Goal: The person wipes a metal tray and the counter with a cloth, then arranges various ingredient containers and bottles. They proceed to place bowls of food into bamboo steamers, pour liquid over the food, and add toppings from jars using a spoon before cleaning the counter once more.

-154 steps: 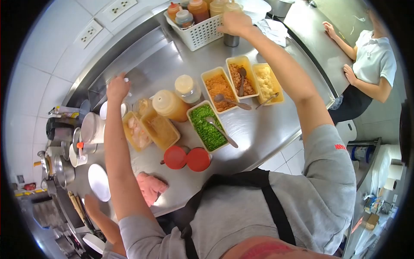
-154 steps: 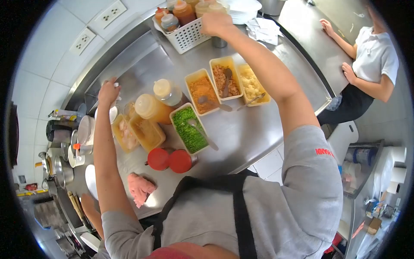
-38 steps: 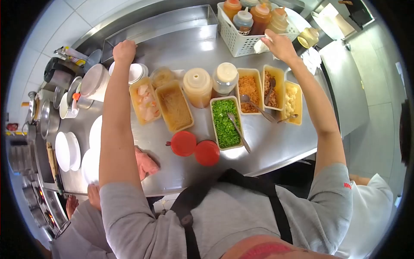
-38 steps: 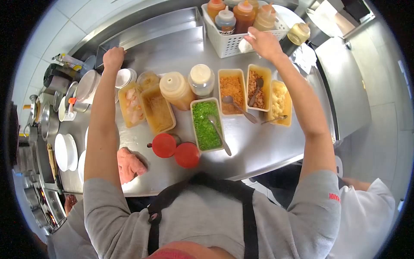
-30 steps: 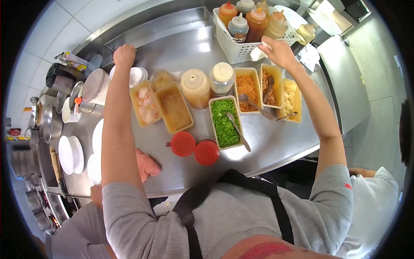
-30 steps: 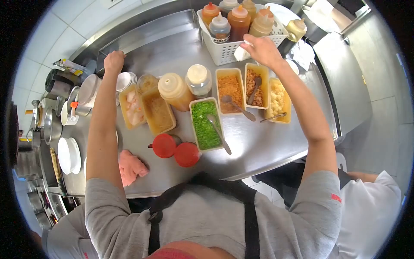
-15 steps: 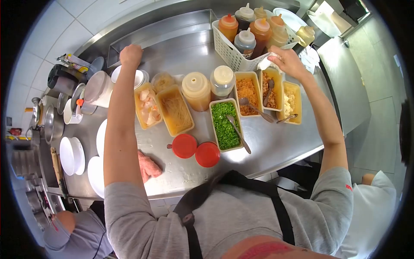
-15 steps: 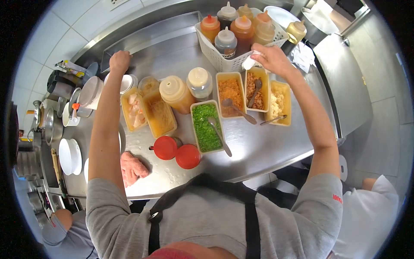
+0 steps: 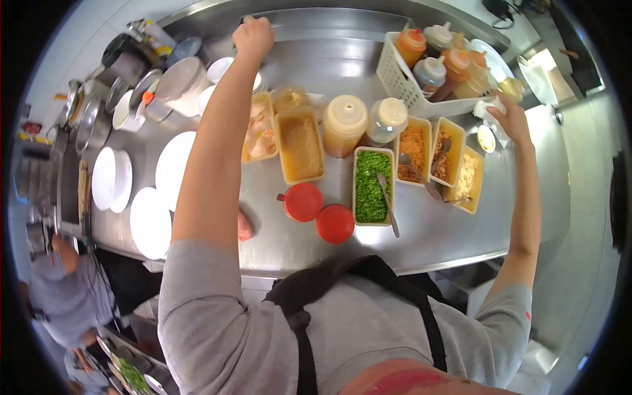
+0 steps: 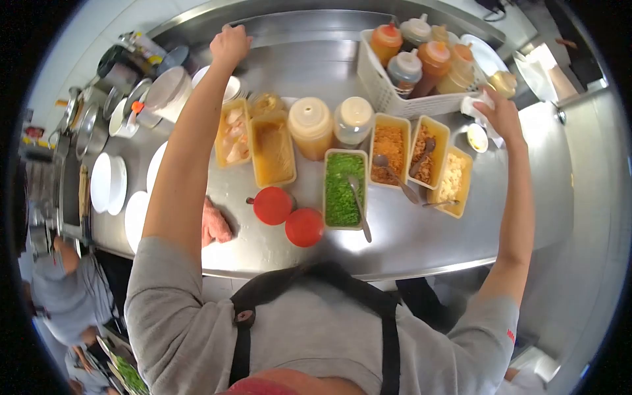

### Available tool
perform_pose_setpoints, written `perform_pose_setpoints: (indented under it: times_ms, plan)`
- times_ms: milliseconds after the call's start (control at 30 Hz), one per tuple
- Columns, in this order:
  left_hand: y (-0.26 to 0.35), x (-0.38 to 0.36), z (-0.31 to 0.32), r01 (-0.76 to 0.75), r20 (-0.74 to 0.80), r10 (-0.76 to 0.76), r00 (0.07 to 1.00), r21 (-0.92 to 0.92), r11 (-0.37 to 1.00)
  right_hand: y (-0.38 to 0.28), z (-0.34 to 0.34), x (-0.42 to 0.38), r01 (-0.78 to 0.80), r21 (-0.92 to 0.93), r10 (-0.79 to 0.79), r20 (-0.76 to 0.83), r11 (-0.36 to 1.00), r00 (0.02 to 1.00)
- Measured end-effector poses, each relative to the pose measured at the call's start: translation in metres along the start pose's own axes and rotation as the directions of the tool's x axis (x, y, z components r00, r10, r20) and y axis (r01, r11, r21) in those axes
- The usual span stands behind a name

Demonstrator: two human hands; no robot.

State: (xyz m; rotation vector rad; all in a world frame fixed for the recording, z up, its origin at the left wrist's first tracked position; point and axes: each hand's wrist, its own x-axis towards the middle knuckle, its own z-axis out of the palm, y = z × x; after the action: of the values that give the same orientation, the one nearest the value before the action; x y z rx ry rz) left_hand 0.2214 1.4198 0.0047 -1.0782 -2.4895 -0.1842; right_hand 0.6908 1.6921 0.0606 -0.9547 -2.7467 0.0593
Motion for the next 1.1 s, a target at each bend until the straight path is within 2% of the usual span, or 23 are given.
perform_pose_setpoints:
  times_ms: [33,67,133,200,267,300,333,367,400,433,467,500,567,633,667,700,733,800,833,900,933,1000,1100]
  plan:
    - [-0.010,-0.002,0.002,0.102,-0.046,-0.100,0.994,0.040,0.994,0.007,0.009,0.006,0.024,0.004,-0.024,0.007,1.000,1.000]
    - [-0.018,-0.002,0.003,0.163,0.070,-0.165,0.984,0.034,0.986,0.016,0.018,0.010,0.040,0.045,-0.040,-0.011,0.998,0.999]
    - [-0.028,-0.007,0.004,0.179,0.149,-0.185,0.971,0.053,0.982,0.016,0.023,0.012,0.042,0.124,-0.034,-0.068,0.991,0.997]
    - [-0.024,-0.011,0.007,0.170,0.232,-0.178,0.956,0.054,0.984,0.021,0.026,0.014,0.071,0.097,-0.064,-0.075,0.993,0.995]
    - [-0.005,-0.019,-0.001,-0.042,0.001,0.042,0.999,0.015,0.999,0.022,0.024,0.014,0.091,0.035,-0.088,-0.080,0.995,0.993]
    - [0.009,-0.020,-0.006,-0.060,0.002,0.060,0.998,-0.002,0.998,0.019,0.021,0.015,0.081,0.002,-0.081,-0.055,0.997,0.995]
    - [0.025,-0.019,-0.014,-0.183,0.138,0.223,0.965,-0.255,0.950,0.019,0.024,0.016,0.059,-0.042,-0.062,-0.074,0.997,0.995]
    - [0.041,-0.020,-0.023,-0.252,0.226,0.405,0.886,-0.499,0.829,0.019,0.027,0.016,0.038,-0.082,-0.045,-0.095,0.996,0.994]
    - [0.058,-0.026,-0.033,-0.268,0.222,0.424,0.878,-0.507,0.819,0.010,0.023,0.015,0.022,-0.089,-0.028,-0.066,0.996,0.997]
    - [0.075,-0.034,-0.042,-0.080,0.321,0.476,0.819,-0.757,0.649,0.001,0.020,0.014,0.006,-0.095,-0.009,-0.037,0.995,0.999]
    - [0.091,-0.038,-0.052,0.154,0.389,0.553,0.737,-0.893,0.423,-0.002,0.022,0.013,0.034,-0.098,-0.042,-0.079,0.995,0.996]
    - [0.104,-0.037,-0.056,0.141,0.381,0.571,0.728,-0.897,0.419,-0.014,0.019,0.011,-0.010,-0.126,0.003,-0.057,0.992,0.998]
    - [0.127,-0.035,-0.064,0.297,0.431,0.575,0.695,-0.901,0.317,-0.025,0.016,0.008,0.013,-0.134,-0.020,-0.053,0.991,0.998]
    - [0.145,-0.033,-0.071,0.259,0.390,0.592,0.705,-0.919,0.297,-0.030,0.012,0.003,0.032,-0.090,-0.033,-0.011,0.995,0.999]
    - [0.152,-0.030,-0.075,0.264,0.471,0.552,0.688,-0.871,0.415,-0.023,0.012,0.005,0.040,-0.077,-0.035,0.069,0.996,0.997]
    - [0.157,-0.026,-0.074,0.263,0.545,0.501,0.672,-0.808,0.526,-0.018,0.010,0.003,0.019,-0.076,-0.015,0.060,0.997,0.998]
    - [0.161,-0.025,-0.071,0.246,0.540,0.516,0.665,-0.811,0.531,-0.014,0.008,0.002,0.020,-0.077,-0.022,-0.023,0.997,1.000]
    - [0.165,-0.027,-0.056,0.288,0.485,0.351,0.801,-0.827,0.483,-0.007,0.005,-0.001,-0.052,-0.121,0.035,-0.142,0.991,0.989]
    - [0.165,-0.026,-0.051,0.276,0.480,0.365,0.798,-0.829,0.486,-0.003,0.005,0.000,-0.069,-0.119,0.051,-0.149,0.990,0.988]
    - [0.164,-0.021,-0.042,0.254,0.434,0.317,0.843,-0.841,0.478,-0.001,0.007,0.002,-0.120,-0.217,0.119,-0.017,0.969,0.993]
    - [0.163,-0.019,-0.034,0.243,0.428,0.329,0.842,-0.844,0.478,-0.010,0.005,-0.002,-0.087,-0.243,0.092,0.009,0.966,0.996]
    - [0.156,-0.014,-0.022,0.166,0.302,0.200,0.932,-0.847,0.505,-0.028,-0.004,-0.006,-0.096,-0.257,0.111,0.041,0.962,0.993]
    - [0.140,-0.018,-0.041,0.201,0.327,0.138,0.935,-0.808,0.553,-0.040,0.004,-0.008,-0.086,-0.255,0.104,0.057,0.963,0.993]
